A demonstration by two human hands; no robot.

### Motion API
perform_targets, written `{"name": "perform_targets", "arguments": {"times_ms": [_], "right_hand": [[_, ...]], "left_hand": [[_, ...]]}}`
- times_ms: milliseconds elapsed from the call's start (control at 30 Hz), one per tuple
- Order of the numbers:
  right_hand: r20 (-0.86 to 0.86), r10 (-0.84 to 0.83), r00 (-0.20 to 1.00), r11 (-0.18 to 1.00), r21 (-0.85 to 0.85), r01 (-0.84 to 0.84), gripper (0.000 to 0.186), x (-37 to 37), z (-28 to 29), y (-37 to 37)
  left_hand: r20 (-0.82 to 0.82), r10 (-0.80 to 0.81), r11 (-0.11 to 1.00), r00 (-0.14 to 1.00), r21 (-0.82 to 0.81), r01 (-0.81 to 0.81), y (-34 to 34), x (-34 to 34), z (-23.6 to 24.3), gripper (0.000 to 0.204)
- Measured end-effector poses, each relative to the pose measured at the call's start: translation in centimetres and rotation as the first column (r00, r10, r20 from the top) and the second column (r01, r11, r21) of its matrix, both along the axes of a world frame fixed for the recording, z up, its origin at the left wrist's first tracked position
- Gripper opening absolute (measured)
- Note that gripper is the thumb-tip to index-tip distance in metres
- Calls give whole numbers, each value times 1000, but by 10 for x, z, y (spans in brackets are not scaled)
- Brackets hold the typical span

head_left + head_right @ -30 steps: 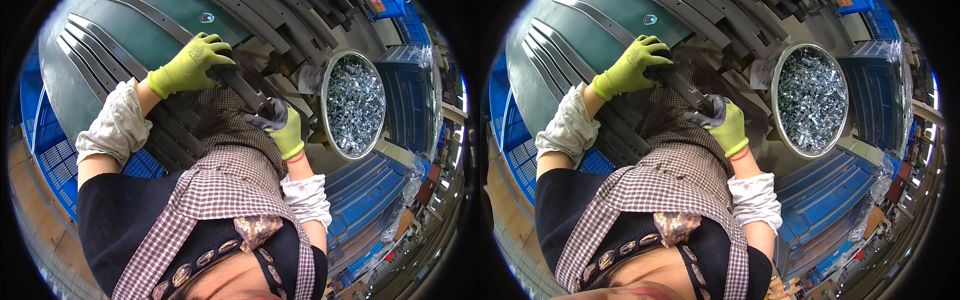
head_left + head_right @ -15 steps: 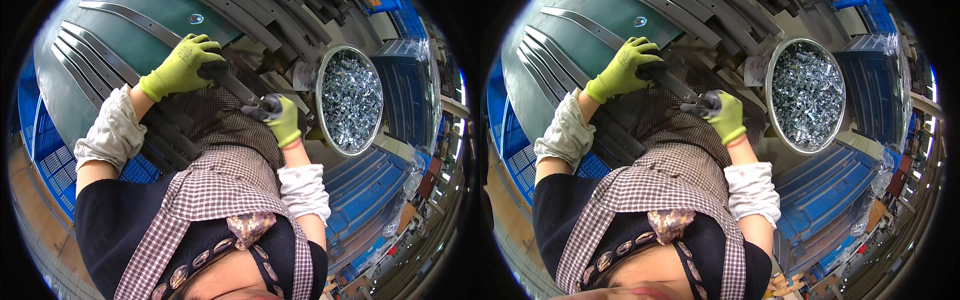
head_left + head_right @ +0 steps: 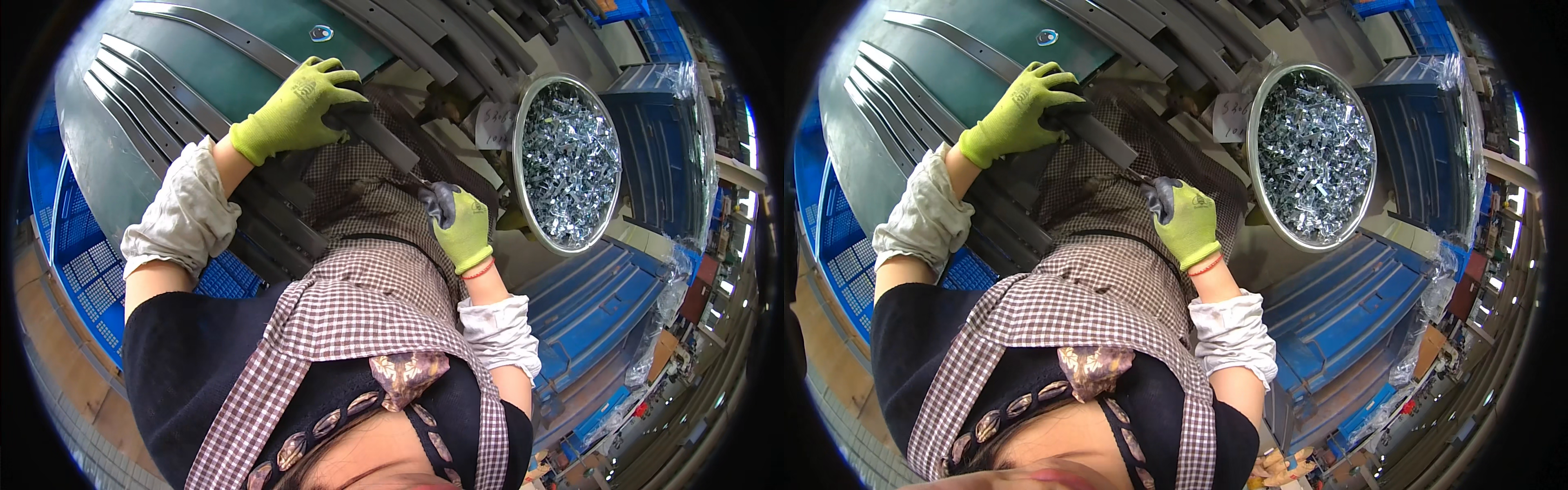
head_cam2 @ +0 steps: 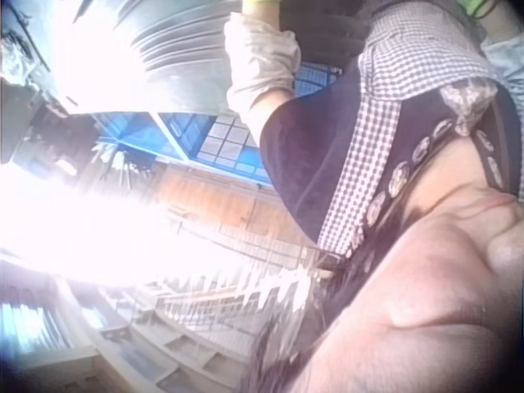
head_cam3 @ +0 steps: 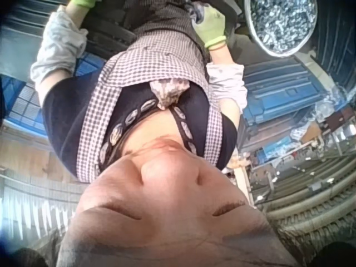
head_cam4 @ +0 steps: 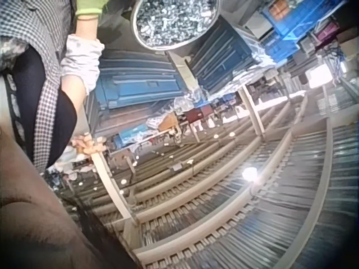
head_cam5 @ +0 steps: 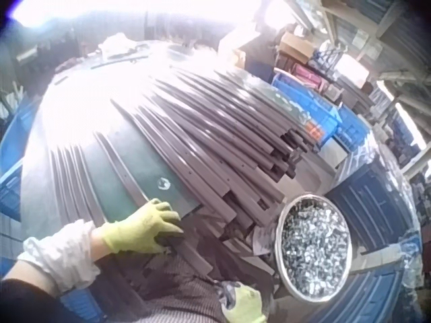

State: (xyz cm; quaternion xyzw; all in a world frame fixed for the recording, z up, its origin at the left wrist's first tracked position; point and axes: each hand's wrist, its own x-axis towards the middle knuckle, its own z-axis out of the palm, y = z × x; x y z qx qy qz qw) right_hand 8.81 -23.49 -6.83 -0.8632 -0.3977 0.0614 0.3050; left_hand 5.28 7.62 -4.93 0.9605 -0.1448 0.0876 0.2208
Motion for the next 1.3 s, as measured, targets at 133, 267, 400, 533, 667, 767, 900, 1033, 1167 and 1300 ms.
{"name": "perform_targets", "arguments": {"times_ms": [133, 267, 400, 533, 667, 767, 900, 1033, 1167, 1300], "right_hand": [[106, 18, 994, 994, -106, -7, 9, 0, 7, 17], [243, 75, 967, 981, -191, -28, 11, -4, 7, 17], [258, 136, 956, 983, -154, -99, 15, 5, 7, 9], [176, 173, 969, 975, -170, -143, 22, 14, 18, 1], [229, -74, 971, 956, -262, 135, 22, 47, 24, -62], [105, -635, 766, 736, -220, 640, 41, 88, 24, -109], [467, -491, 736, 583, -452, 676, 65, 132, 7, -152], [387, -522, 760, 571, -504, 649, 28, 152, -3, -142], [425, -548, 720, 534, -485, 693, 23, 149, -4, -141], [373, -572, 730, 573, -456, 681, 35, 129, 9, -133]], "left_hand": [[-12, -17, 1000, 1000, 4, 18, 1, 1, 0, 53], [-56, -19, 1000, 998, 15, 20, 2, 1, 5, 51], [-97, -39, 999, 994, 0, 39, 1, -1, 10, 51], [-140, -27, 1000, 990, -10, 26, 1, -3, 14, 53], [-259, 71, 997, 963, 31, -65, 3, -23, 30, 55], [-444, 7, 1000, 896, 7, -4, 8, -35, 52, 60], [-376, -99, 980, 921, -197, 25, 31, 14, 64, 54], [409, 165, 906, 897, 297, -302, 36, 69, 21, 51], [312, 167, 906, 935, 325, -270, 46, 64, 2, 53], [207, 91, 936, 974, 317, -155, 48, 40, 2, 50]]}}
